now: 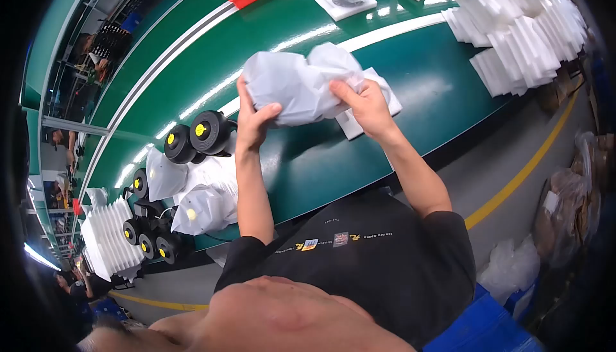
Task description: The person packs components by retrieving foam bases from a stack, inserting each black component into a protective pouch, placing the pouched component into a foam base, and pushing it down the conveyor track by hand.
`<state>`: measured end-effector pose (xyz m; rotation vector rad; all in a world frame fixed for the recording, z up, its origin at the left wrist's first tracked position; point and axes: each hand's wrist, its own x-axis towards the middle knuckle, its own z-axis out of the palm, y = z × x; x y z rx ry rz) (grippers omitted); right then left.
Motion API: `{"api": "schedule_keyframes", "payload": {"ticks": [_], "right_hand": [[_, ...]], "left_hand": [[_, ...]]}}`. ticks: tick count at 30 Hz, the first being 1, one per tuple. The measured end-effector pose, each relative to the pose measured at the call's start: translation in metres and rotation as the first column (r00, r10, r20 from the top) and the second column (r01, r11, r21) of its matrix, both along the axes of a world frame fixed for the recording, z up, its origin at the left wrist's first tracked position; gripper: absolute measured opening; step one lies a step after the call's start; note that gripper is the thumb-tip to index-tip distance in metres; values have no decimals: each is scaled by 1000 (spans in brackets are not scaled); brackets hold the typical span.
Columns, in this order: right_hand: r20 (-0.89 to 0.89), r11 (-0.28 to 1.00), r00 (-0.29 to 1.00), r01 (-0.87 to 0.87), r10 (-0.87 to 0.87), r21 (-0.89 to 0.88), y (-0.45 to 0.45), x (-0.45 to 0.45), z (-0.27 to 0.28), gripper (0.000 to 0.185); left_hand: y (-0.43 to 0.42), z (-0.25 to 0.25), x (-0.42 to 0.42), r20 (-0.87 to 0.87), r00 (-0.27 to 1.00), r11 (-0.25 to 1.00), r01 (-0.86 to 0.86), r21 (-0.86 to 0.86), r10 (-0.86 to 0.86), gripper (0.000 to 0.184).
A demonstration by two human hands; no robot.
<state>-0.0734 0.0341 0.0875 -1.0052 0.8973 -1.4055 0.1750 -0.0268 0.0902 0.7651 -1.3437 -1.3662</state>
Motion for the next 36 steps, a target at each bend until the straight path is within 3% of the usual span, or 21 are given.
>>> {"api": "schedule_keyframes", "payload": {"ticks": [2,5,6,8,11,13,14,17,22,28,30,33,36], "right_hand": [[105,1000,994,-22,20,18,6,-4,3,25],[-264,995,960,-72,88,69,21,-1,2,27],[-525,995,849,6,-56,-96,20,4,-2,39],[-443,924,822,239,-357,-299,25,25,15,41],[-405,772,726,270,-555,-575,22,31,32,50],[-570,675,604,-71,-557,-734,18,12,28,54],[-557,575,516,-145,-650,-805,19,11,27,46],[-485,450,396,-184,-780,-874,23,7,18,36],[-620,521,531,-346,-577,-780,23,-8,13,29],[-790,700,581,-481,-197,-528,33,-20,34,54],[-825,749,532,-464,-192,-473,41,-17,38,64],[-733,809,608,-241,-305,-536,54,4,23,43],[-490,873,805,69,-334,-482,54,20,9,14]], "left_hand": [[17,-3,11,-143,990,993,8,117,9,111],[27,-27,23,-242,970,971,41,234,18,112],[28,-38,27,-248,969,960,78,269,-9,114],[37,-39,27,-266,963,933,129,336,-37,117],[41,-43,29,-273,957,908,200,368,-100,116],[40,-53,30,-339,935,896,238,375,-106,106],[40,-57,30,-379,917,885,275,377,-123,103],[41,-60,25,-459,878,882,319,346,-138,95],[38,-78,20,-544,837,861,319,397,-59,86],[39,-63,2,-588,809,823,353,446,-28,83],[41,-53,-5,-592,806,807,333,488,26,88],[44,-50,-10,-584,811,797,334,503,29,87],[49,-52,-12,-546,838,827,297,478,14,87]]}}
